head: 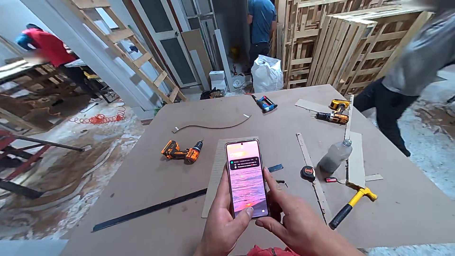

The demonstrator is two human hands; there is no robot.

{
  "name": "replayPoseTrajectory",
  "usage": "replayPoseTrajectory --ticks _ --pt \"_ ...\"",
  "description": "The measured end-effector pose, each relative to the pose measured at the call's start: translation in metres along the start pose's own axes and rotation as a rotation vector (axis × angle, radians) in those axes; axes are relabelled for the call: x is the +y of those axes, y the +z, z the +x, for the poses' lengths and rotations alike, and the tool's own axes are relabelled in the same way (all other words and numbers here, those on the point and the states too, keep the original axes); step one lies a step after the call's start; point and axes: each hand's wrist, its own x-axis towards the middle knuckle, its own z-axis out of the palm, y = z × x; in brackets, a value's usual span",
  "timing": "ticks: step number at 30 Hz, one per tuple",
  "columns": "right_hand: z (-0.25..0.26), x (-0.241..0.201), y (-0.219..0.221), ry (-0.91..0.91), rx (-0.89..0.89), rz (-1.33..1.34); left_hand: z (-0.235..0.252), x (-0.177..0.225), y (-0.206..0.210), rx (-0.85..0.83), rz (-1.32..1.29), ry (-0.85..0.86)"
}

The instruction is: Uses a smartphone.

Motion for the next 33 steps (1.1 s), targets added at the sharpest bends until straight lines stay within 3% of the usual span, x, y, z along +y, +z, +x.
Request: replayPoseTrajectory --ticks 10,20,29,33 --pt "-0.005 0.002 0.002 -0.025 0.017 -0.014 -0.003 -0.001 0.002 -0.005 0.005 0.017" --pt "-0.005 0.005 0.016 -0.1 0.053 -0.183 0.031 0.014 0.009 0.379 0.155 -0.02" --pt "-0.005 0.012 0.02 -0.213 0.111 -0.273 0.041 0.01 0.02 0.528 0.3 -0.07" --pt "-0.003 0.014 0.017 -0.17 0.081 -0.207 0.039 0.01 0.017 0.506 0.244 -0.019"
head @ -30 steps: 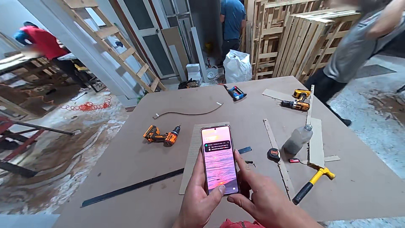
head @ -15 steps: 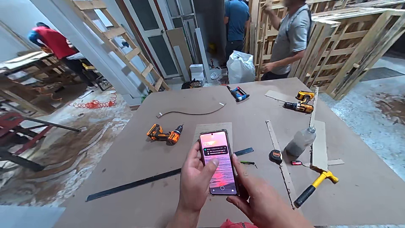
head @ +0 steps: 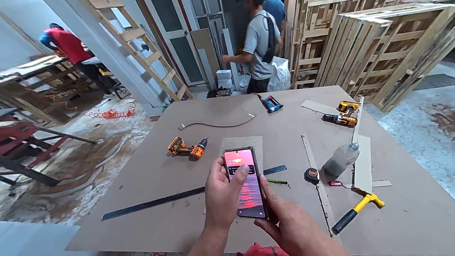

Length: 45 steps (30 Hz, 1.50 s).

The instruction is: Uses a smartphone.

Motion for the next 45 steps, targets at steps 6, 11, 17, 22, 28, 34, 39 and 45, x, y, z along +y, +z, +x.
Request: replayPoseTrajectory --ticks 6,11,17,22,28,34,39,45 --pt "0.003 0.002 -0.008 0.114 -0.073 0.21 -0.002 0.004 -0.007 -0.069 -0.034 0.034" --pt "0.005 0.004 -0.009 0.094 -0.084 0.232 -0.003 0.006 -0.009 -0.055 -0.061 0.025" --pt "0.006 0.001 -0.007 0.058 -0.083 0.187 -0.001 0.007 -0.009 0.017 -0.006 0.041" --pt "0.006 0.001 -0.008 0.067 -0.108 0.225 -0.002 0.007 -0.014 -0.007 -0.033 0.051" --pt "0.005 0.003 -0.011 0.057 -0.083 0.294 -0.002 0.006 -0.017 -0.077 -0.055 0.069" --pt "0.005 0.005 -0.013 0.087 -0.057 0.322 -0.004 0.002 -0.024 -0.242 -0.083 0.046" --pt "0.005 0.004 -0.018 0.119 -0.019 0.331 -0.008 -0.004 -0.033 -0.443 -0.133 0.044" --pt "0.007 0.004 -0.02 0.136 -0.001 0.341 -0.012 -0.008 -0.039 -0.621 -0.19 0.019"
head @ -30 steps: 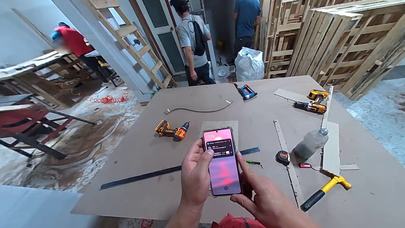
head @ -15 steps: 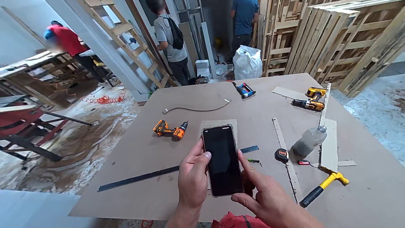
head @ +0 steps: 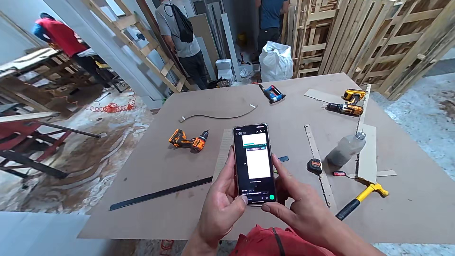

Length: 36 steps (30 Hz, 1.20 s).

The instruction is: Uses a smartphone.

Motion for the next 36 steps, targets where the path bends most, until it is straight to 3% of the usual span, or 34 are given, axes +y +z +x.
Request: replayPoseTrajectory --ticks 5,9,13,19,36 --pt "0.003 -0.001 0.001 -0.019 0.001 -0.012 0.0 0.002 0.002 0.041 0.122 0.004" --pt "0.005 -0.001 0.001 -0.027 -0.01 0.003 0.0 0.001 -0.002 -0.001 -0.106 0.023" --pt "0.005 0.002 0.003 -0.036 -0.005 -0.062 -0.002 -0.004 0.003 0.072 -0.258 0.024" --pt "-0.001 0.013 0.011 -0.326 0.321 -0.377 -0.006 -0.006 0.007 0.148 -0.249 0.05" --pt "-0.013 0.011 0.01 -0.515 0.256 -0.24 -0.012 0.005 0.026 0.214 -0.132 0.095"
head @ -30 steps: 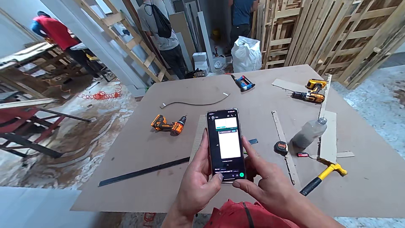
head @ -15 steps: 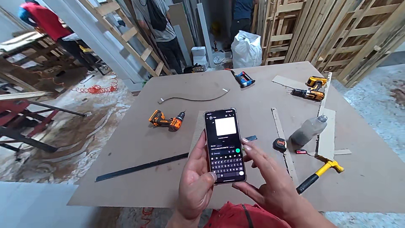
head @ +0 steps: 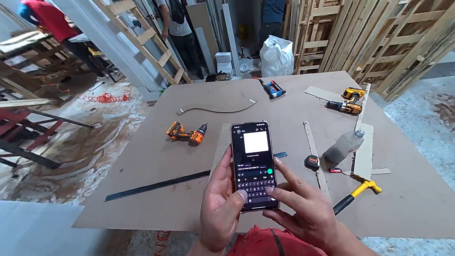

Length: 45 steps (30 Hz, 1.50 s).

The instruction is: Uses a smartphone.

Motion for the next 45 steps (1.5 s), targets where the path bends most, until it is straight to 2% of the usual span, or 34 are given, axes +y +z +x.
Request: replayPoseTrajectory --ticks 6,12,19,24,30,35,45 --pt "-0.002 -0.004 0.0 -0.015 -0.016 0.037 -0.002 0.001 0.011 0.142 0.09 0.0" --pt "-0.004 -0.006 -0.002 -0.025 -0.033 0.023 -0.004 0.004 0.012 0.106 0.051 -0.002" --pt "-0.004 -0.002 -0.003 -0.023 0.05 0.071 -0.003 0.001 0.017 0.132 0.091 0.014" --pt "-0.004 -0.002 -0.004 -0.005 0.032 0.054 -0.003 0.001 0.016 0.113 0.067 0.0" --pt "0.001 -0.007 -0.005 0.073 -0.097 -0.08 -0.002 0.0 0.011 0.098 0.099 0.015" --pt "-0.003 -0.002 -0.001 0.005 -0.064 0.047 -0.002 -0.001 0.003 0.032 0.023 -0.014" --pt "-0.002 0.001 0.004 0.015 0.0 0.073 -0.002 0.0 -0.003 -0.042 0.016 -0.037"
